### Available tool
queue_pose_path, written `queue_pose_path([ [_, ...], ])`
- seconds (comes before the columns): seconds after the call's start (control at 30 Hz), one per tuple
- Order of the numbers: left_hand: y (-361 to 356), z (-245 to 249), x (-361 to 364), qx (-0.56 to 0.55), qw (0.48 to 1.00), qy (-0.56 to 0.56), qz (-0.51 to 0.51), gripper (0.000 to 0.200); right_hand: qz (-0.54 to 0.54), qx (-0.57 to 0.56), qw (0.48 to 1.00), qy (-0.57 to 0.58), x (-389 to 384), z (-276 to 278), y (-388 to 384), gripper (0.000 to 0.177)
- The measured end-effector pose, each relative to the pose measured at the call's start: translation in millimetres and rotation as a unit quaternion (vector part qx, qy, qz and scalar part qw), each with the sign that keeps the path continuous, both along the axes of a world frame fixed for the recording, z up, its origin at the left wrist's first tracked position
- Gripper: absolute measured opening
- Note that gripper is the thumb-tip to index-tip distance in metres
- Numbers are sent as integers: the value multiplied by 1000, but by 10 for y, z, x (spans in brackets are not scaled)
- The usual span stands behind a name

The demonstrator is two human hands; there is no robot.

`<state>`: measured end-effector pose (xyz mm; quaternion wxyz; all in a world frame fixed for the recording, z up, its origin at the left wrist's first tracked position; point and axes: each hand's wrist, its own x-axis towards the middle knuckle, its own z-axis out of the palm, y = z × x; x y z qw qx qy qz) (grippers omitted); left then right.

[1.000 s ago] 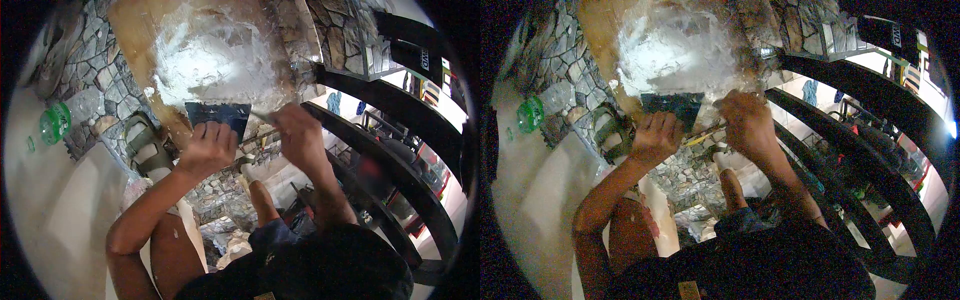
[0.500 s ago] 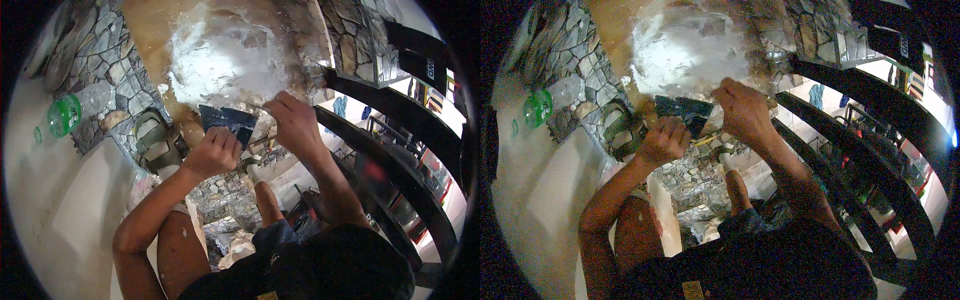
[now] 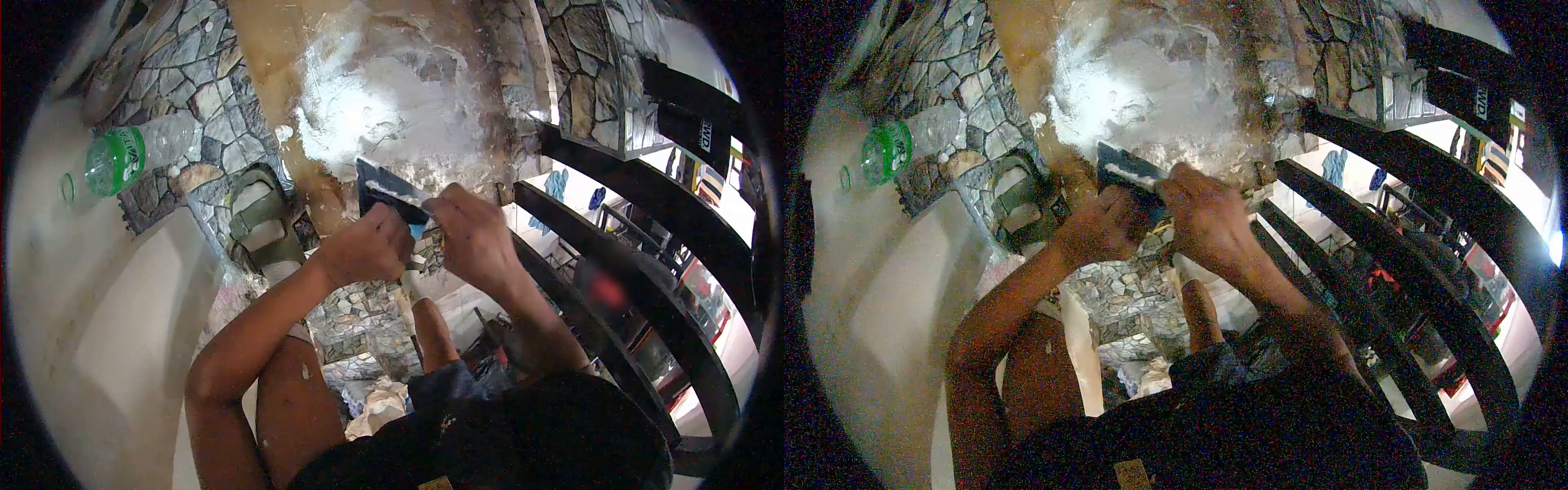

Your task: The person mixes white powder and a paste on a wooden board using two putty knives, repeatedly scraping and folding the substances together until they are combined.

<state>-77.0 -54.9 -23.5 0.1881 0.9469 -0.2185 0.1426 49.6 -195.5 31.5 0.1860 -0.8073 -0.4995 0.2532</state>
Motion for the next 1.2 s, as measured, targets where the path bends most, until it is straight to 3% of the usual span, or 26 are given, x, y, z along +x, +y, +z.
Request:
queue_pose_path([
  [0.17,-76,-66,-61,-4,999,2,-40,16,-14,-28,999,-16,126,-327,108,23],
  [0.27,-70,-99,-76,-17,999,-2,-30,13,-46,-32,998,-24,133,-154,67,29],
  [0.37,-34,-18,-19,-16,999,-3,-44,13,-21,15,999,22,20,-66,48,30],
  [0.53,-80,-53,-76,3,997,35,-62,18,20,-38,999,-20,204,-411,221,28],
  [0.63,-57,-97,-75,-14,999,26,-36,15,-26,-27,999,-28,150,-110,144,30],
  [0.73,-44,-46,-72,17,998,38,-53,11,8,6,1000,24,24,-42,111,35],
  [0.83,-50,-94,-40,-49,998,-38,-19,10,23,-20,999,-8,69,-248,236,34],
  [0.9,-63,6,-59,-26,999,18,-1,10,10,-46,998,-32,236,-392,289,32],
  [1.0,135,318,-44,9,987,138,86,13,-30,52,992,-112,393,-346,112,27],
  [1.07,316,435,-102,-76,930,250,258,12,-21,107,980,-165,444,-300,-69,26],
  [1.1,528,602,-12,-90,936,227,255,8,-5,115,980,-161,475,-329,-159,22],
  [1.2,701,704,153,-196,877,266,350,11,37,161,976,-139,501,-384,-274,15],
])
